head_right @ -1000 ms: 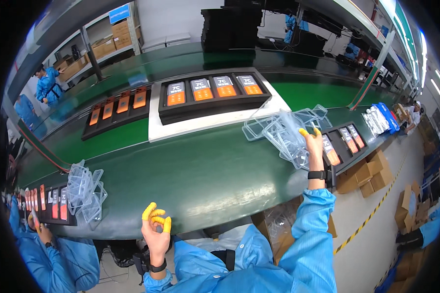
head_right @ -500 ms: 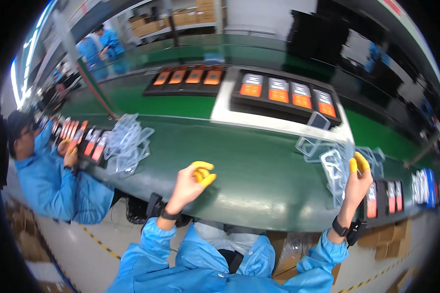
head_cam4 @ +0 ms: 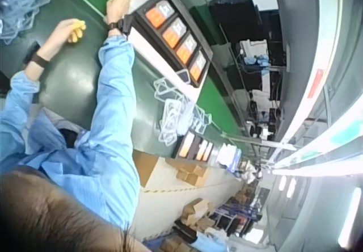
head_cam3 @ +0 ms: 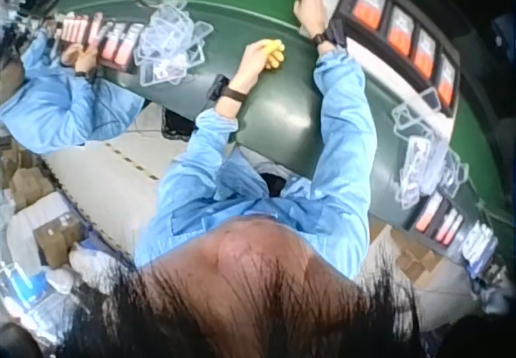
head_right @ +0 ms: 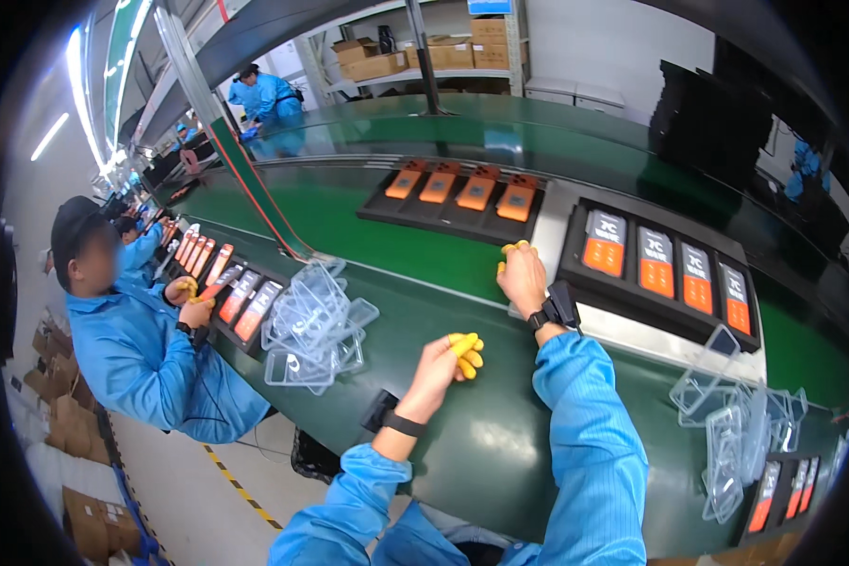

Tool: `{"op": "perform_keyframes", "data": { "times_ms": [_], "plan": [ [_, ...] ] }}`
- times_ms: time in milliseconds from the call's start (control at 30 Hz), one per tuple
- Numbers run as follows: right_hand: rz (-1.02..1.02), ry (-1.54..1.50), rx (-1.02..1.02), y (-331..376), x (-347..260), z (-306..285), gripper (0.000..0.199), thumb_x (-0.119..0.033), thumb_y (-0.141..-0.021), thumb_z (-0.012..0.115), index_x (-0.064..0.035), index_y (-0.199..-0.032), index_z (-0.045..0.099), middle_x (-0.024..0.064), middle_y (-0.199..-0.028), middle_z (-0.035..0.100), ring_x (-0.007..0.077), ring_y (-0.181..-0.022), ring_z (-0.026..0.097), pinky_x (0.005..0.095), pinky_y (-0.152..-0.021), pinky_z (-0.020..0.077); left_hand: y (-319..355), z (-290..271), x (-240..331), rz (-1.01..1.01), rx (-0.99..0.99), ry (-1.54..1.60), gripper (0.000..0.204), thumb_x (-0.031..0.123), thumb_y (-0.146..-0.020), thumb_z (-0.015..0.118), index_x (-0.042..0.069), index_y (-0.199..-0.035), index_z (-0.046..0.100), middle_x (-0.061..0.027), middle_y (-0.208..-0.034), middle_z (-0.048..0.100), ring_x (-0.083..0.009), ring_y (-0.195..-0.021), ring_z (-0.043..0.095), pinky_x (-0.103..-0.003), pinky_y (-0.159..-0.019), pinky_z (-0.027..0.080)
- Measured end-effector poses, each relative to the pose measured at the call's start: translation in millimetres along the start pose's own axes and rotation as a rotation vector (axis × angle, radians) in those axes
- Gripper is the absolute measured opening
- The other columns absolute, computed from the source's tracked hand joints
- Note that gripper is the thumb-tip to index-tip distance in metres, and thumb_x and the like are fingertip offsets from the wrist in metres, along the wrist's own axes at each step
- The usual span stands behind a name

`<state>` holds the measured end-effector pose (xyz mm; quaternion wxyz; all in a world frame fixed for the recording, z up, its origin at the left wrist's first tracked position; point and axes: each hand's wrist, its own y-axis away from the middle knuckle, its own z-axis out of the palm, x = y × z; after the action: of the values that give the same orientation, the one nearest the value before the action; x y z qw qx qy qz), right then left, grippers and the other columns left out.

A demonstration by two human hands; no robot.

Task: Inspecting and assembling mobile phone components on a factory production line.

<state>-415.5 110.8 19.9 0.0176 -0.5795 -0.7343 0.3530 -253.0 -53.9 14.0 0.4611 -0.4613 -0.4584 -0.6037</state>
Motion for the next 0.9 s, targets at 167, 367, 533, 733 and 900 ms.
{"op": "perform_keyframes", "data": {
  "times_ms": [167, 367, 533, 733, 900],
  "plan": [
    [-0.036, 0.295, -0.109, -57, 20, 39, 0.029, -0.010, -0.068, 0.074, -0.0037, -0.096, 0.069, 0.0165, -0.104, 0.060, 0.0328, -0.101, 0.059, 0.0422, -0.084, 0.0515, -36, -21, -2, -0.137, 0.151, 0.445, 0.026, 0.028, -0.102, 0.051, 0.006, -0.111, 0.063, -0.0041, -0.085, 0.068, -0.0105, -0.065, 0.060, -0.023, -0.060, 0.046],
    [-0.168, 0.332, -0.289, -90, 38, 41, 0.021, -0.010, -0.062, 0.074, -0.0029, -0.081, 0.071, 0.0154, -0.092, 0.066, 0.0318, -0.097, 0.062, 0.0411, -0.086, 0.0505, -102, -42, 14, -0.077, 0.141, 0.480, 0.026, 0.026, -0.102, 0.048, 0.006, -0.113, 0.060, -0.0057, -0.092, 0.069, -0.0122, -0.075, 0.062, -0.025, -0.065, 0.048],
    [-0.363, 0.187, -0.192, -82, -9, 31, 0.022, -0.012, -0.054, 0.077, -0.0003, -0.071, 0.070, 0.0172, -0.087, 0.065, 0.0336, -0.090, 0.063, 0.0414, -0.085, 0.0503, -141, -62, 14, -0.013, 0.298, 0.480, 0.031, 0.021, -0.103, 0.033, 0.005, -0.123, 0.052, -0.0113, -0.110, 0.065, -0.0226, -0.094, 0.064, -0.034, -0.081, 0.052],
    [-0.421, 0.087, -0.165, -42, -66, 21, 0.023, -0.010, -0.054, 0.076, 0.0032, -0.071, 0.070, 0.0182, -0.088, 0.062, 0.0337, -0.090, 0.060, 0.0402, -0.083, 0.0487, -152, -81, 15, -0.002, 0.403, 0.600, 0.040, 0.027, -0.104, 0.032, 0.010, -0.140, 0.039, -0.0153, -0.129, 0.051, -0.0289, -0.112, 0.058, -0.045, -0.097, 0.048],
    [-0.412, 0.055, -0.133, 5, -90, -8, 0.021, -0.009, -0.054, 0.075, 0.0030, -0.070, 0.070, 0.0173, -0.087, 0.060, 0.0317, -0.090, 0.055, 0.0397, -0.080, 0.0454, -141, -82, 18, -0.024, 0.469, 0.682, 0.046, 0.040, -0.103, 0.039, 0.009, -0.138, 0.040, -0.0147, -0.131, 0.050, -0.0298, -0.121, 0.052, -0.046, -0.104, 0.042]
  ]
}}
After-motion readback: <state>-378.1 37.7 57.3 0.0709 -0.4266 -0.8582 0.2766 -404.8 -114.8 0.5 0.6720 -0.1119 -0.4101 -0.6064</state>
